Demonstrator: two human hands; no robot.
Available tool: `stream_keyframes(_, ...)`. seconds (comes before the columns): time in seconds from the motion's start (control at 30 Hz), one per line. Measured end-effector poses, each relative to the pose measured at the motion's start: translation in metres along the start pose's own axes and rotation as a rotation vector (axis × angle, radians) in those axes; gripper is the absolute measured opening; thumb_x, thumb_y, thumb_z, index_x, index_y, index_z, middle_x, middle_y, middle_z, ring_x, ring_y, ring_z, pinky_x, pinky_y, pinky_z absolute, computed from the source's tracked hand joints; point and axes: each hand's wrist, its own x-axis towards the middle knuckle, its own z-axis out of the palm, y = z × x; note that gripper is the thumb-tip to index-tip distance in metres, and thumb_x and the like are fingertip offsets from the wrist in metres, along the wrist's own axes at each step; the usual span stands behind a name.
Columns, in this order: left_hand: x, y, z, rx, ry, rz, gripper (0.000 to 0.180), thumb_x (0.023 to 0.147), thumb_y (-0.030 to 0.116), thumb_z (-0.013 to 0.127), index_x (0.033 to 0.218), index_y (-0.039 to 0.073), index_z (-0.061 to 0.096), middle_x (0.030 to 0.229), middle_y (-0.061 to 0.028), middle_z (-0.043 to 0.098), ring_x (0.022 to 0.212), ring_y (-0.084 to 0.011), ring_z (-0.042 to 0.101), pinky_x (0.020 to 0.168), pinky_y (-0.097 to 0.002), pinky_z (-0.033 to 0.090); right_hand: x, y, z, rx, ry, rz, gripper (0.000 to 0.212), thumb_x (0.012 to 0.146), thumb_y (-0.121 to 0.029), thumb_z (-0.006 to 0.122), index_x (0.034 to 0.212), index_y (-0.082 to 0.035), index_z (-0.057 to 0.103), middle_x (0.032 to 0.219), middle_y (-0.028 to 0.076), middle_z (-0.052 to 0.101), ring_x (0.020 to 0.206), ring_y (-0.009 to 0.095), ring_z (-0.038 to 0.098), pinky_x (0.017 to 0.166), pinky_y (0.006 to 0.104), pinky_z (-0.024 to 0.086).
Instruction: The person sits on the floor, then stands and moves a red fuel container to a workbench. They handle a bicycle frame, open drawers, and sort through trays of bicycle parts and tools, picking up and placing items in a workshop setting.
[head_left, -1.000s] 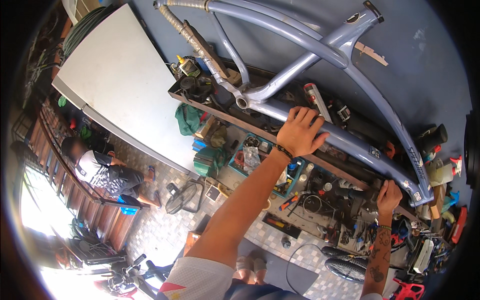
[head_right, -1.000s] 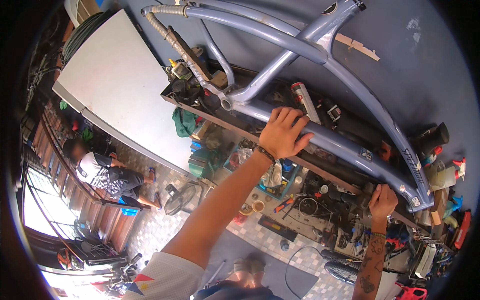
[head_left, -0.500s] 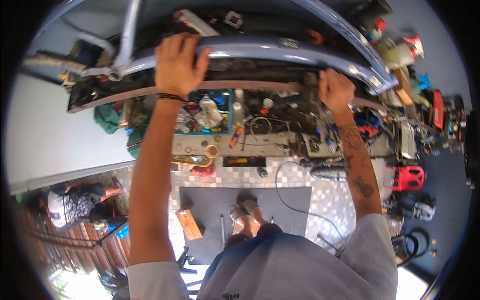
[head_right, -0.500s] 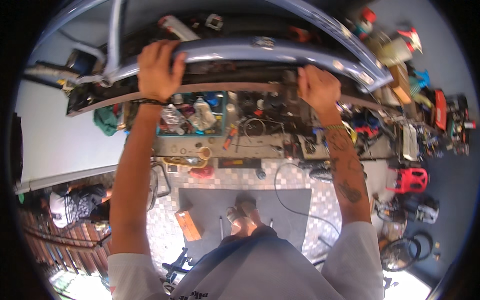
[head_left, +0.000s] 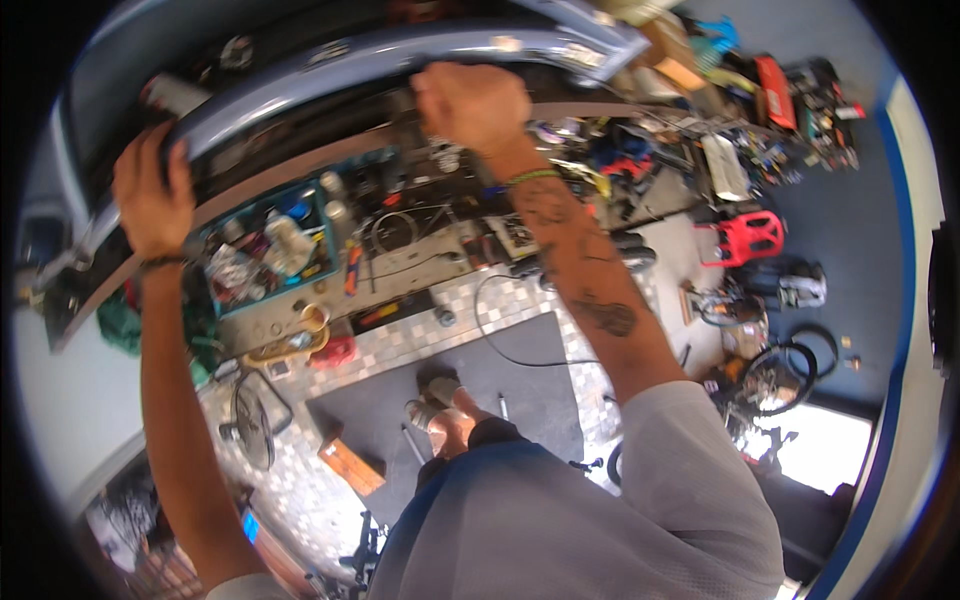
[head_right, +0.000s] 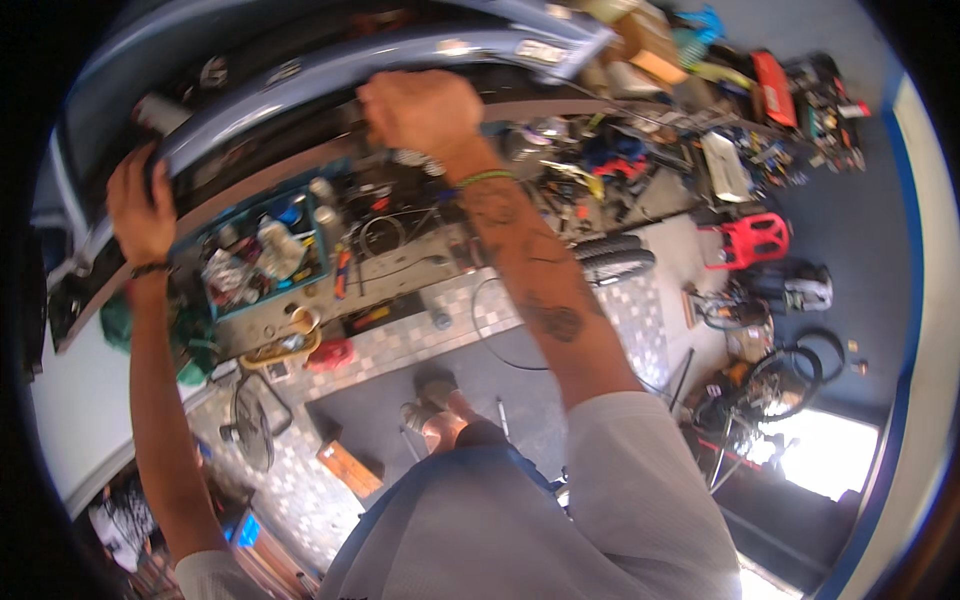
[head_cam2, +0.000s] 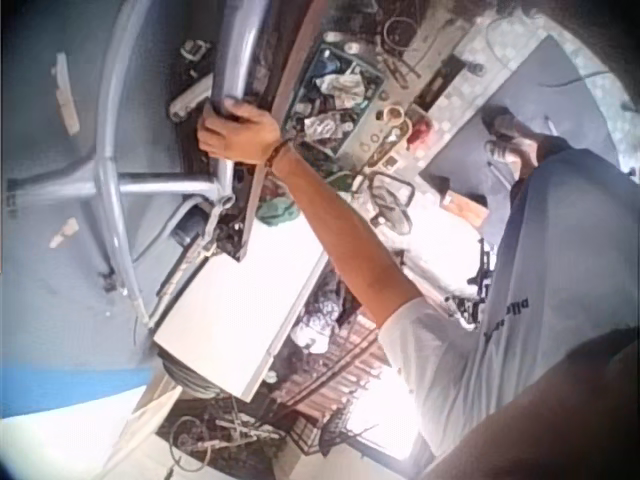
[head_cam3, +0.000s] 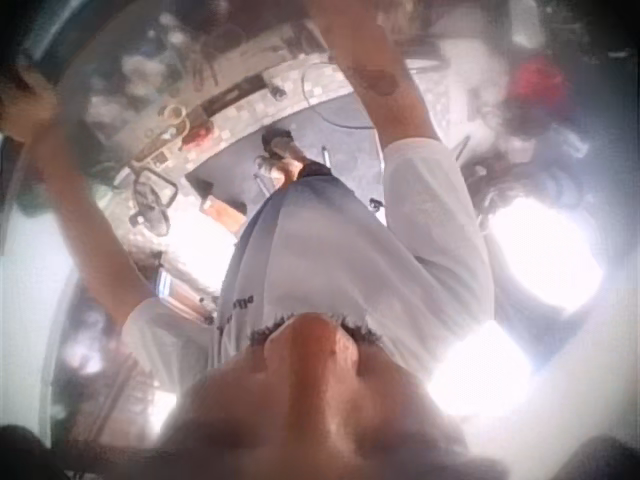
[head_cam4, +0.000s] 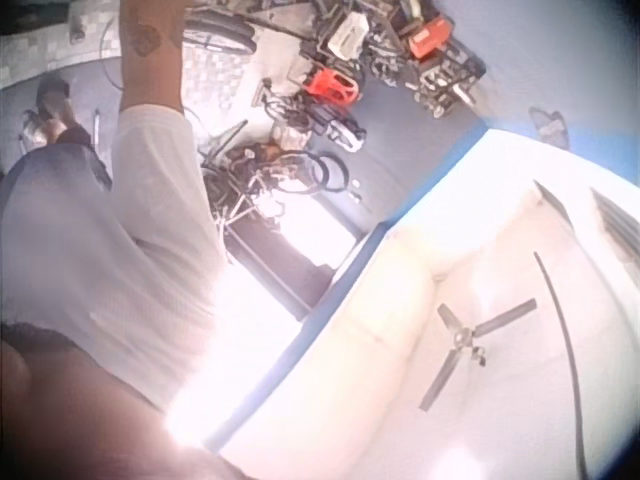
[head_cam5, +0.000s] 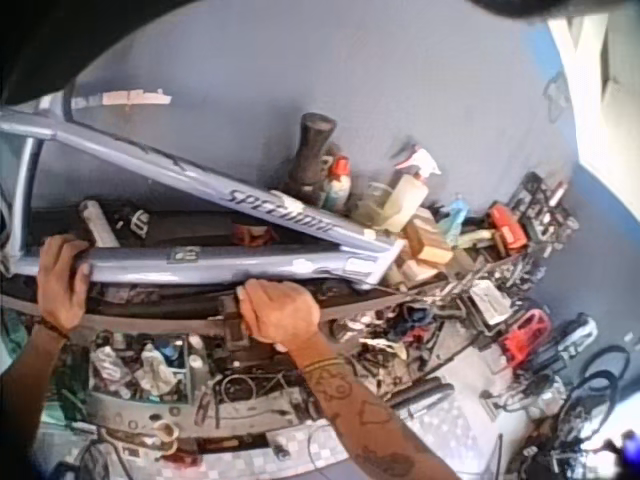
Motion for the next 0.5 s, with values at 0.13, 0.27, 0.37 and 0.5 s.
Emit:
stream_keyframes(0.13,0.001,-0.007,0.01,-0.001,-0.019,0.036,0.032,0.109,0.029,0.059,0.132,0.009,0.069,0.129,-0.0149,0.069,0.12,-0.0389,0.064,0.103,-0.0489,0.05,0.0,0.004,-0.001,-0.034,-0.023,0.004,0.027,0.093,-0.033,0.072,0.074,-0.017,0.061,0.064,0.001,0.063,0.055,0.024,0.065,0.055,0.0382,0.053)
stream_keyframes(0.27,-0.004,-0.023,0.015,0.048,-0.072,0.032,0.035,0.112,0.03,0.054,0.135,0.008,0.067,0.131,-0.0159,0.068,0.122,-0.0395,0.063,0.104,-0.0489,0.049,-0.003,0.006,0.014,0.005,0.067,-0.004,0.028,0.093,-0.031,0.074,0.074,-0.016,0.059,0.061,0.0,0.059,0.054,0.023,0.063,0.052,0.038,0.05)
stream_keyframes(0.37,-0.008,-0.029,0.017,0.057,-0.091,0.037,0.037,0.113,0.033,0.051,0.135,0.009,0.067,0.132,-0.0147,0.068,0.121,-0.0393,0.063,0.103,-0.0497,0.049,-0.003,0.002,0.011,-0.015,0.067,0.007,0.03,0.093,-0.032,0.074,0.071,-0.017,0.059,0.059,0.0,0.058,0.052,0.023,0.062,0.052,0.0366,0.05)
stream_keyframes(0.5,-0.008,-0.031,0.019,0.071,-0.103,0.045,0.038,0.114,0.035,0.05,0.135,0.009,0.067,0.132,-0.014,0.069,0.121,-0.0391,0.063,0.103,-0.0496,0.049,-0.006,0.0,0.015,-0.05,0.085,0.025,0.037,0.094,-0.036,0.073,0.065,-0.017,0.06,0.056,-0.001,0.058,0.05,0.022,0.062,0.052,0.0348,0.05)
